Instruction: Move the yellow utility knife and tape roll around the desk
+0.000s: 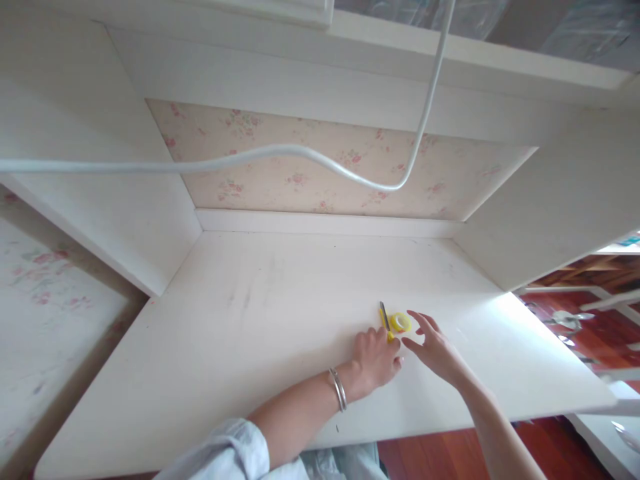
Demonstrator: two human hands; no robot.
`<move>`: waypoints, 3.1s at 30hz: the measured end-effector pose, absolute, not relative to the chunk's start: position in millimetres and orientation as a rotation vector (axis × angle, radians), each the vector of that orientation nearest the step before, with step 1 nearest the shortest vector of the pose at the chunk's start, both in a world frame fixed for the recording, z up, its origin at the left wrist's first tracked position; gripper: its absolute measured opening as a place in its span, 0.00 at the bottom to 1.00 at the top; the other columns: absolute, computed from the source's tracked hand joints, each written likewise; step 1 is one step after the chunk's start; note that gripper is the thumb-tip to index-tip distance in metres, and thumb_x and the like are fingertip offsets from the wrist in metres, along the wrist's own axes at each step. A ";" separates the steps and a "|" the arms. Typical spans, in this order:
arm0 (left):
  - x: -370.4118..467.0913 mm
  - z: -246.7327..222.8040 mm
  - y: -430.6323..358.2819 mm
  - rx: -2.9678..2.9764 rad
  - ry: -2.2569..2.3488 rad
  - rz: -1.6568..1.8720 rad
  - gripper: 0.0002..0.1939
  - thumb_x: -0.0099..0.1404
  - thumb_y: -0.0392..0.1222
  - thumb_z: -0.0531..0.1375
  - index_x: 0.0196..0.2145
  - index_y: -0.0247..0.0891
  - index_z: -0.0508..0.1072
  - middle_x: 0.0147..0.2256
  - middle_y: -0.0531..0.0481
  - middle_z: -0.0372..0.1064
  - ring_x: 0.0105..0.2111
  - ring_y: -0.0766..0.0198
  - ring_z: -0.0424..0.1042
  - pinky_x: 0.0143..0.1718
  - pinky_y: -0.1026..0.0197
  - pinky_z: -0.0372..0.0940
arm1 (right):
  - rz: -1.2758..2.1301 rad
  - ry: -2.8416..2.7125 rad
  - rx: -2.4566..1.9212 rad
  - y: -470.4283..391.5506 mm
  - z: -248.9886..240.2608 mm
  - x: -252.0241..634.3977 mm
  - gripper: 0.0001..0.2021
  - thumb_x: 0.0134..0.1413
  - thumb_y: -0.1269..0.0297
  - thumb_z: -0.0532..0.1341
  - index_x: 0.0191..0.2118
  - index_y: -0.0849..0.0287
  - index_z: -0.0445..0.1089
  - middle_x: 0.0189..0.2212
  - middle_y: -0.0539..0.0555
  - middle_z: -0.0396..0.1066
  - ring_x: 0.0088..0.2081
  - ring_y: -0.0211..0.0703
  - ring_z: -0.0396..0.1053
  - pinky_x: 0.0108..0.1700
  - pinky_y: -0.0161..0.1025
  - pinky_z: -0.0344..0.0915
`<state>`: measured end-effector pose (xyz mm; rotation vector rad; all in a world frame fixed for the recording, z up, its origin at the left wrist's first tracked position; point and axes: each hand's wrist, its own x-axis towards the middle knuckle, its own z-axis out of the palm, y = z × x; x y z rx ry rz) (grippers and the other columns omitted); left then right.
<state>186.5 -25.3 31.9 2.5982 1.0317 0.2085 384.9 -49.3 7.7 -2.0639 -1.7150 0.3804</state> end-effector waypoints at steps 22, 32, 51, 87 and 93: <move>-50.8 35.9 75.2 2.502 1.862 0.337 0.14 0.70 0.43 0.46 0.44 0.44 0.70 0.36 0.47 0.64 0.38 0.61 0.65 0.38 0.62 0.61 | 0.412 -1.894 -1.991 25.2 17.1 286.8 0.25 0.50 0.52 0.59 0.54 0.50 0.59 0.43 0.51 0.71 0.32 0.40 0.70 0.37 0.38 0.64; -82.0 14.7 76.7 2.412 1.923 0.382 0.17 0.69 0.43 0.49 0.54 0.49 0.65 0.38 0.46 0.64 0.39 0.58 0.64 0.39 0.60 0.60 | 0.641 -2.081 -1.722 57.1 22.4 160.7 0.27 0.49 0.59 0.61 0.56 0.53 0.59 0.47 0.54 0.70 0.40 0.44 0.70 0.42 0.39 0.62; -92.4 22.2 52.8 2.246 1.892 0.663 0.12 0.67 0.39 0.51 0.48 0.41 0.65 0.42 0.47 0.67 0.44 0.59 0.67 0.47 0.59 0.62 | 0.651 -2.295 -1.586 99.3 27.5 62.5 0.25 0.50 0.61 0.61 0.55 0.52 0.59 0.46 0.55 0.70 0.44 0.49 0.70 0.42 0.40 0.63; -94.7 16.3 176.4 2.017 1.734 0.662 0.11 0.58 0.38 0.57 0.38 0.40 0.75 0.44 0.53 0.74 0.45 0.62 0.71 0.48 0.64 0.61 | 0.765 -1.727 -1.427 0.4 -12.7 158.5 0.11 0.59 0.62 0.51 0.46 0.53 0.64 0.44 0.55 0.66 0.32 0.39 0.69 0.34 0.37 0.68; -97.6 16.3 159.5 1.977 1.699 0.720 0.19 0.62 0.37 0.50 0.49 0.39 0.69 0.49 0.52 0.70 0.44 0.65 0.71 0.47 0.65 0.63 | 0.786 -1.728 -1.424 0.9 -9.3 158.1 0.11 0.59 0.63 0.51 0.46 0.54 0.64 0.43 0.55 0.67 0.32 0.38 0.69 0.33 0.35 0.67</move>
